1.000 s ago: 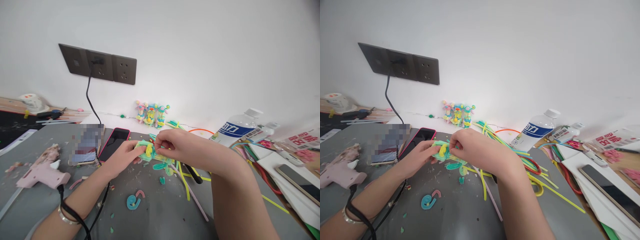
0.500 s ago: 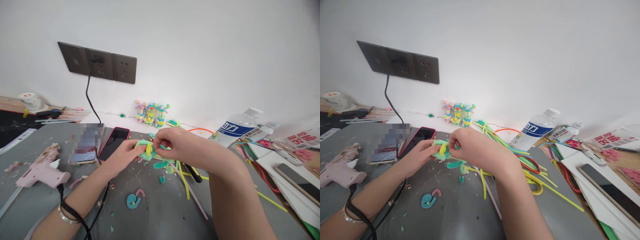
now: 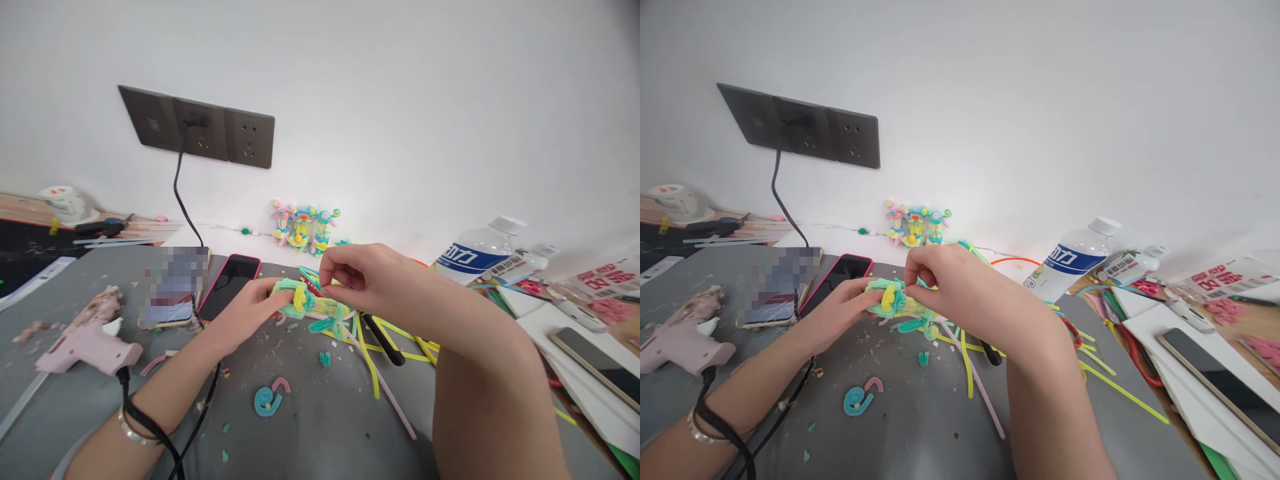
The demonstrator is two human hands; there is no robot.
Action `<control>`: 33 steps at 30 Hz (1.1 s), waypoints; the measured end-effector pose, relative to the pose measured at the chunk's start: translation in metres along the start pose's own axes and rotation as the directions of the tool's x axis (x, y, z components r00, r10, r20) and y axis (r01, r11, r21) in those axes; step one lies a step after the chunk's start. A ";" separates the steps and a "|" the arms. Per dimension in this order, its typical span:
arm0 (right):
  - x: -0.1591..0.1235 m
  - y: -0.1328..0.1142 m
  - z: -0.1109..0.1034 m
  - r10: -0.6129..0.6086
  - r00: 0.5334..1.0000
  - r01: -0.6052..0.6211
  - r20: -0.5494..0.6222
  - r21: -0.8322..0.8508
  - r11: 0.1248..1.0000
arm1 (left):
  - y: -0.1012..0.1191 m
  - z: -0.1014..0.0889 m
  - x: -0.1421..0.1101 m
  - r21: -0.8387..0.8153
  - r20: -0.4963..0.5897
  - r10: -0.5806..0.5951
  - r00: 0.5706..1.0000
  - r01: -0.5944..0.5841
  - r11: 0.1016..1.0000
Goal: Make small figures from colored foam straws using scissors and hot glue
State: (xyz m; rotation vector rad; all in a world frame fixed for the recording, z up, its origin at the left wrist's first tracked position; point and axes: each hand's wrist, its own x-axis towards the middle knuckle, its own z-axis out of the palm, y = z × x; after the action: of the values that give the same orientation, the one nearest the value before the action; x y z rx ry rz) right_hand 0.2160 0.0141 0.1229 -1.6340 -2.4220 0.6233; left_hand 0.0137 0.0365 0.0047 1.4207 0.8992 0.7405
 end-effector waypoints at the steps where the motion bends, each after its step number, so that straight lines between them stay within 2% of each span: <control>1: 0.001 0.000 0.001 -0.007 1.000 0.007 0.006 0.002 1.000 | 0.000 0.000 0.000 0.005 -0.005 0.003 1.000 -0.003 1.000; 9: 0.009 0.002 0.010 -0.060 0.998 0.060 0.026 0.002 0.998 | 0.000 0.000 0.001 0.048 -0.039 0.036 0.999 -0.034 0.998; 24: 0.010 0.000 0.013 -0.057 0.997 0.056 0.054 0.019 0.998 | 0.004 0.000 0.000 0.097 -0.021 0.061 0.998 -0.059 0.994; 29: 0.003 0.002 0.004 -0.038 0.999 0.038 0.016 -0.006 0.999 | 0.002 0.000 -0.001 0.047 -0.018 0.026 0.999 -0.026 0.999; 33: -0.005 0.005 -0.006 0.010 1.000 -0.009 -0.021 0.028 1.000 | 0.004 0.001 0.000 -0.080 -0.022 -0.010 1.000 0.008 0.997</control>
State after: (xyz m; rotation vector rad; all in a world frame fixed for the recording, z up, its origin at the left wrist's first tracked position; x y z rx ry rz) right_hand 0.2238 0.0128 0.1269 -1.6342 -2.3815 0.6355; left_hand 0.0154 0.0362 0.0082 1.3392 0.8833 0.7782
